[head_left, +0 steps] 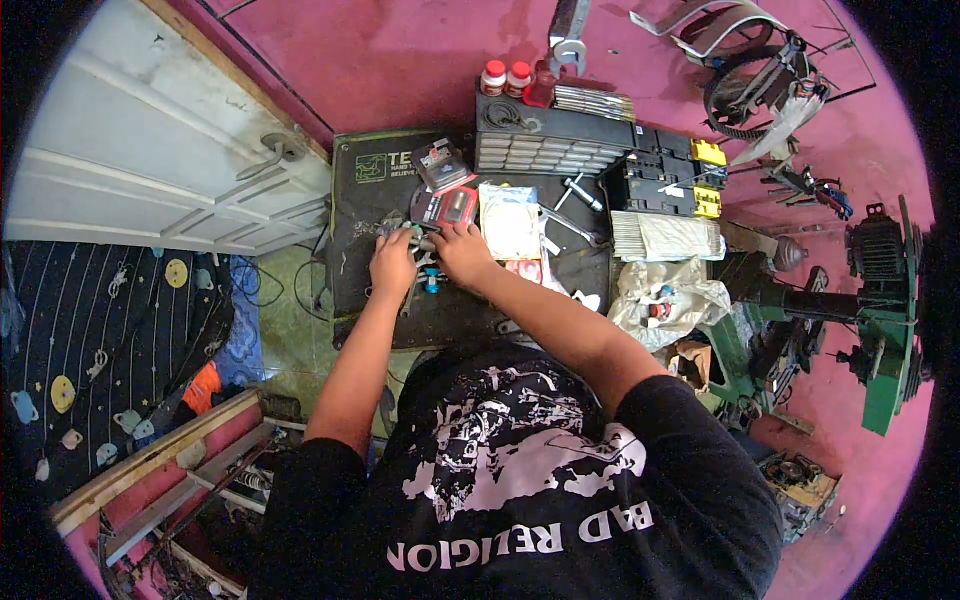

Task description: The person organizes tools on a cluttered workbench in a workshop. They wipe a metal part with a cloth, then pick up and hang multiple wrenches and pliers on a wall-mounted rack. The person also handles a small red box and a digital caliper, placing them on the bench.

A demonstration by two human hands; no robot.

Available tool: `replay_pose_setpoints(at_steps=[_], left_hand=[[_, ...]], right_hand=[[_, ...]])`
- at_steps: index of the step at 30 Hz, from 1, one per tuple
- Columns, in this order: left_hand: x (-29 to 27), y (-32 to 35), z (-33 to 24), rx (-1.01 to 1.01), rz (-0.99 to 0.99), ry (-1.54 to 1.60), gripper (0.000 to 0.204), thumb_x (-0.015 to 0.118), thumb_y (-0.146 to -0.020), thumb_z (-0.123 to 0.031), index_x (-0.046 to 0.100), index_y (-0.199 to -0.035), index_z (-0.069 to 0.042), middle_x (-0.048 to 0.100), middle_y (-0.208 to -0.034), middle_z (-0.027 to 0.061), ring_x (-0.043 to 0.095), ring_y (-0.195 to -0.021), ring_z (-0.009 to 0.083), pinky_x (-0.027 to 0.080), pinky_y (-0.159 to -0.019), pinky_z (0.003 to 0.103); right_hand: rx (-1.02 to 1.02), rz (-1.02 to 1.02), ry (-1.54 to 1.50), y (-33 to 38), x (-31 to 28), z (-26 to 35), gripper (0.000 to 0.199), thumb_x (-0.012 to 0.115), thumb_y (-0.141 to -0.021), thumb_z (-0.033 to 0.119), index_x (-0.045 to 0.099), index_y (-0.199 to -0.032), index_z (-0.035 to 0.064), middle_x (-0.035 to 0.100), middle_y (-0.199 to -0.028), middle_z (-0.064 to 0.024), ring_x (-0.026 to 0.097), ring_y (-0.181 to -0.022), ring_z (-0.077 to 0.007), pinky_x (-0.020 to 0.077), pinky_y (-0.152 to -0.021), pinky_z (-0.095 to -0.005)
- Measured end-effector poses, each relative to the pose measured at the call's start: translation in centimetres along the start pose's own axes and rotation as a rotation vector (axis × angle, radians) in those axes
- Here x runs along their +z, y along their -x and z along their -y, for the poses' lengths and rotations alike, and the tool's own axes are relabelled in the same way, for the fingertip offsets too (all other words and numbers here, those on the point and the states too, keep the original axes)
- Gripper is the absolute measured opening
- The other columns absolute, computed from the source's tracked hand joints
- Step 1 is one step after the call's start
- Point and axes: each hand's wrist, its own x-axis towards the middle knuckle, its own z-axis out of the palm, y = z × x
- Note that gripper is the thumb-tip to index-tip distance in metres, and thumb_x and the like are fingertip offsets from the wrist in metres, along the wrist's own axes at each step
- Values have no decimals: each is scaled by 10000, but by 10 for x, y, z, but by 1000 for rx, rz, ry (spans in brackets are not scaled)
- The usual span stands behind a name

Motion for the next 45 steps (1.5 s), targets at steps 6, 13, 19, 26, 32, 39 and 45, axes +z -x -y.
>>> replay_pose_setpoints(at_steps=[6,13,19,26,32,39,45], left_hand=[[16,-17,17,126,9,-251,331,633,-844,-107,695,-1169,-130,681,-1215,17,606,-1082,279,523,-907,407],[0,-5,11,237,-89,-117,191,692,-821,-133,740,-1005,-121,710,-1107,9,616,-1003,258,516,-872,403],[-16,15,-60,349,-17,241,207,753,-792,-85,754,-999,-100,734,-1019,63,615,-939,286,499,-840,404],[53,39,-185,339,278,391,235,737,-866,-251,748,-1008,-64,684,-871,180,644,-822,360,515,-745,430],[105,33,-327,414,537,400,278,776,-839,-275,738,-979,-39,746,-923,157,690,-871,327,533,-795,423],[223,34,-440,364,615,423,408,815,-779,-220,648,-1114,-58,709,-1003,209,666,-995,405,524,-819,484],[244,40,-499,314,564,155,383,810,-766,-226,665,-1092,-86,682,-993,186,652,-954,402,527,-820,501]], right_hand=[[105,160,28,-32,22,9,337,685,-846,306,706,-1120,113,662,-1162,-75,568,-1167,-259,479,-942,-430],[63,-14,-314,-1,3,-18,339,680,-882,296,717,-1134,73,710,-1030,-145,615,-1037,-330,476,-958,-415],[109,-42,-736,94,-24,-67,367,665,-910,265,685,-1205,47,702,-1059,-195,624,-1035,-375,473,-940,-458],[297,-202,-750,249,-69,-123,357,699,-901,243,684,-1212,69,704,-1100,-178,637,-1018,-369,483,-924,-432],[666,-358,-344,359,-68,-186,331,724,-857,291,713,-1152,143,626,-1057,-101,552,-1052,-326,446,-893,-466],[1008,-288,-167,437,-51,-281,271,674,-895,330,732,-1105,168,662,-1056,-51,558,-1067,-283,411,-886,-468],[954,-184,-29,462,-31,-333,260,662,-897,376,755,-1058,195,678,-1025,-25,557,-1068,-259,357,-902,-533]])
